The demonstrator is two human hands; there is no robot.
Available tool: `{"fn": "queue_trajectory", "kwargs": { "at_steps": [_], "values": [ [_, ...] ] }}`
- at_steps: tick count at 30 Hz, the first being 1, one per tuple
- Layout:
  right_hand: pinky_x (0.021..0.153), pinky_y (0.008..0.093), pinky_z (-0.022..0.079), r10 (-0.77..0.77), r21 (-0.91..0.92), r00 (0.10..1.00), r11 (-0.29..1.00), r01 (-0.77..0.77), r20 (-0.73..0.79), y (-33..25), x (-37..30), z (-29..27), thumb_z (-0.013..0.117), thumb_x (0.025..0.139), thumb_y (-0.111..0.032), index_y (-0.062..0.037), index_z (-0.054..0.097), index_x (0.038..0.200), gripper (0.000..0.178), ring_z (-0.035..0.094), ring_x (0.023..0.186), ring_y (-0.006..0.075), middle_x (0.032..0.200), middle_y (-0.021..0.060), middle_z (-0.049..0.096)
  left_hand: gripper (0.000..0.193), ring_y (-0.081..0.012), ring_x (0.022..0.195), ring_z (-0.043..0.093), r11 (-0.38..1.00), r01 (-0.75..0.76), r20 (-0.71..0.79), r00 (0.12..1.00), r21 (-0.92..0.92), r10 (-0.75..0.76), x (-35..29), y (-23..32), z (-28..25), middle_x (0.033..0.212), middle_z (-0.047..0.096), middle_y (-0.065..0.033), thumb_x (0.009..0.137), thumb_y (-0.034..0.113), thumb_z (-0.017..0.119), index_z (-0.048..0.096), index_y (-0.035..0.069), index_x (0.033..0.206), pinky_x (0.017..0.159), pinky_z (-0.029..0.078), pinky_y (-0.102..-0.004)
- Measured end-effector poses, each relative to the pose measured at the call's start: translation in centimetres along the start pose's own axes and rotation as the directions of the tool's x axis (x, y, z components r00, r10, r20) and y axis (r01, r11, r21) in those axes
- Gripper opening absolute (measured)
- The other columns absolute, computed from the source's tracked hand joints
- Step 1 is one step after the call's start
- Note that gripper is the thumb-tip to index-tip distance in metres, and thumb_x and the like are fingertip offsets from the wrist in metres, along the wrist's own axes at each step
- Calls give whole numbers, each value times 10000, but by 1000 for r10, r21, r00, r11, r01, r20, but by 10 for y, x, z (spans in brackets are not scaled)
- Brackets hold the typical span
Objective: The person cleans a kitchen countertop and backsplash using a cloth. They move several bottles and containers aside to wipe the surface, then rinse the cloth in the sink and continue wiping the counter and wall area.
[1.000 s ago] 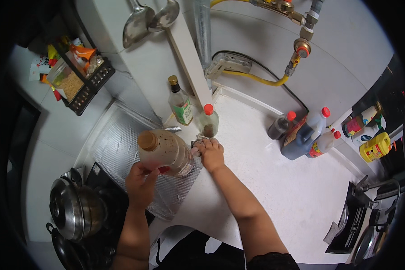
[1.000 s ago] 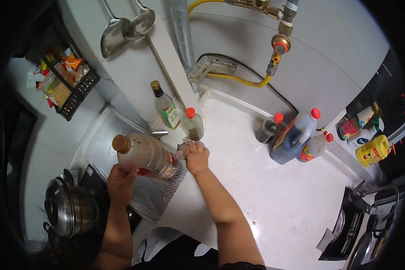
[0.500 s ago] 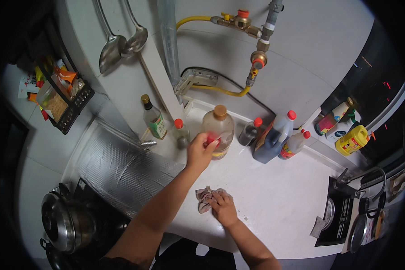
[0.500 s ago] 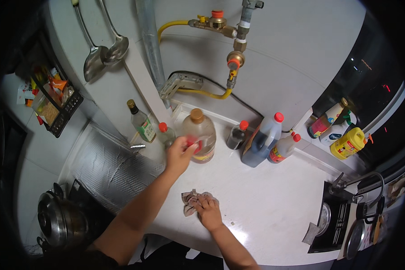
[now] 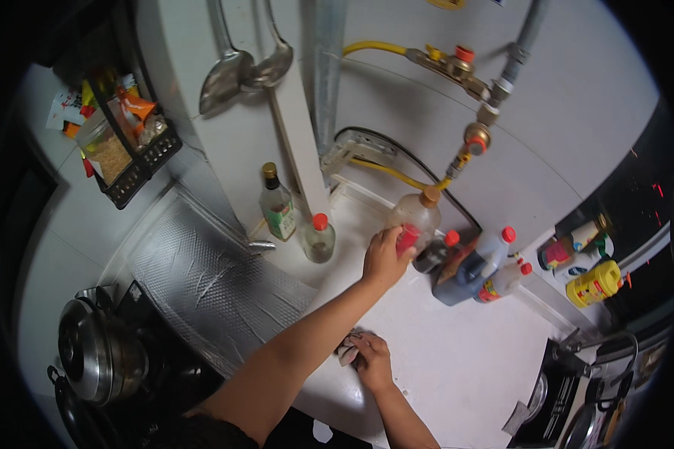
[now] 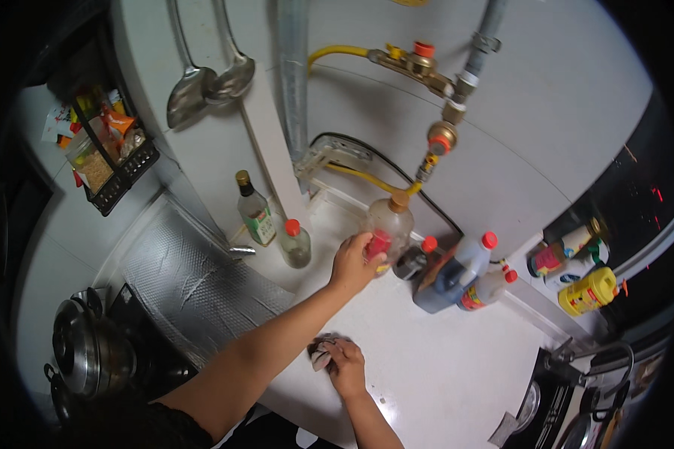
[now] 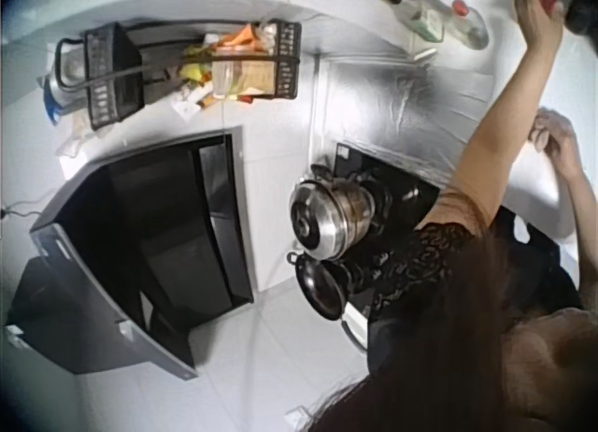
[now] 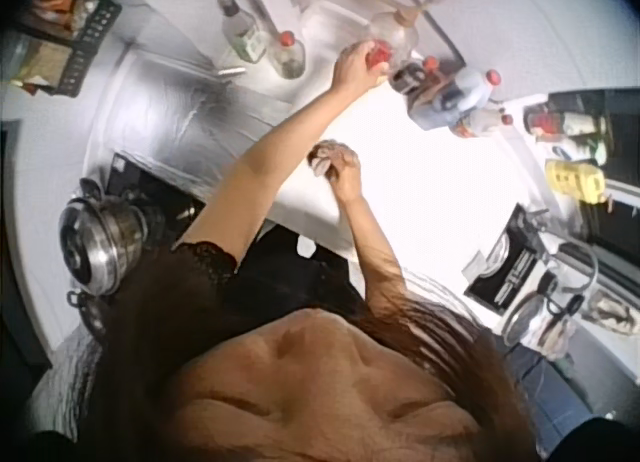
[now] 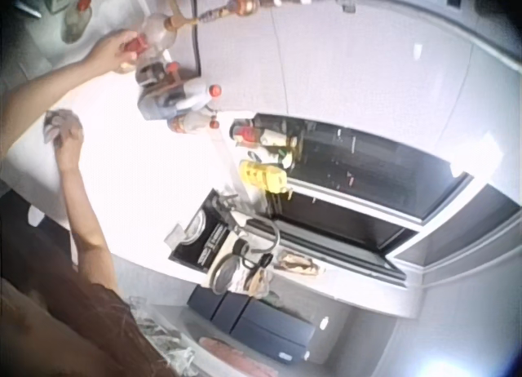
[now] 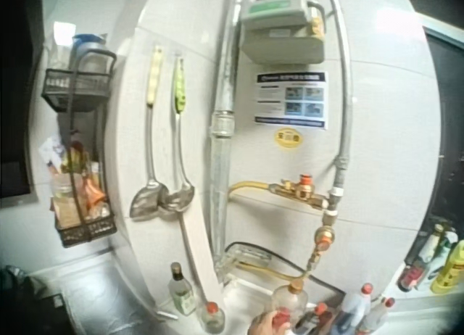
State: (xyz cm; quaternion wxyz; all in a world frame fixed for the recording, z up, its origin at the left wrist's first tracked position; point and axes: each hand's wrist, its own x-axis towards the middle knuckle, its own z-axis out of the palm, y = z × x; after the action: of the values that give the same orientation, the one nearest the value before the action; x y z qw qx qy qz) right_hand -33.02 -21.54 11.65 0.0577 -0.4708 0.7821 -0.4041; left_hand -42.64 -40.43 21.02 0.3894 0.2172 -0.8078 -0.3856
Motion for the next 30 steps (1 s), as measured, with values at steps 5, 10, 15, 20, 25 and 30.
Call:
{"fn": "queue_trajectory", "kwargs": {
  "at_steps": [5,10,15,20,25,30],
  "values": [
    [983,397,452,153,172,977,977,-126,-150,-2,53,9,557,740,152,-111,667,1153,502,548,1115,341,1206,162,592,611,-400,1122,475,997,-81,-395,915,6,77,-42,-24,-65,1236,465,-215,715,85,785,463,17,1229,985,390,-460],
    [1025,332,398,306,466,933,864,-189,-189,-6,124,45,484,833,142,-42,590,1253,471,532,1194,268,1258,144,560,954,-405,1232,393,955,236,-403,903,179,-147,-50,-105,-89,1299,438,-238,634,230,872,315,-10,1371,1054,310,-490],
    [1021,349,400,382,582,863,802,-132,-331,10,206,76,460,857,89,6,562,1261,425,554,1145,252,1259,151,560,1006,-398,1237,406,936,253,-245,950,246,-192,-28,-141,-92,1304,472,-227,615,321,880,320,3,1388,1057,307,-493],
    [1024,414,392,149,151,891,984,-92,-429,56,286,87,563,839,15,-61,573,1283,450,493,1217,355,1304,203,537,904,-367,1090,540,962,172,-258,959,212,-115,-28,-147,-94,1181,556,-182,545,314,897,448,15,1271,950,425,-455],
    [993,497,414,-68,-489,988,872,-9,-139,98,274,104,630,812,-77,-99,626,1204,393,480,1162,456,1247,195,562,889,-349,1095,521,975,214,-266,945,67,-189,-54,-127,-120,1178,537,-173,552,295,899,454,30,1275,951,414,-443],
    [952,515,436,-125,-433,982,900,52,-142,16,176,89,625,788,-68,-108,681,1097,316,512,1092,443,1165,187,593,875,-348,1059,539,955,271,-336,916,117,-219,-77,-137,-163,1151,545,-159,539,239,904,459,50,1269,915,441,-441]
  ]
}}
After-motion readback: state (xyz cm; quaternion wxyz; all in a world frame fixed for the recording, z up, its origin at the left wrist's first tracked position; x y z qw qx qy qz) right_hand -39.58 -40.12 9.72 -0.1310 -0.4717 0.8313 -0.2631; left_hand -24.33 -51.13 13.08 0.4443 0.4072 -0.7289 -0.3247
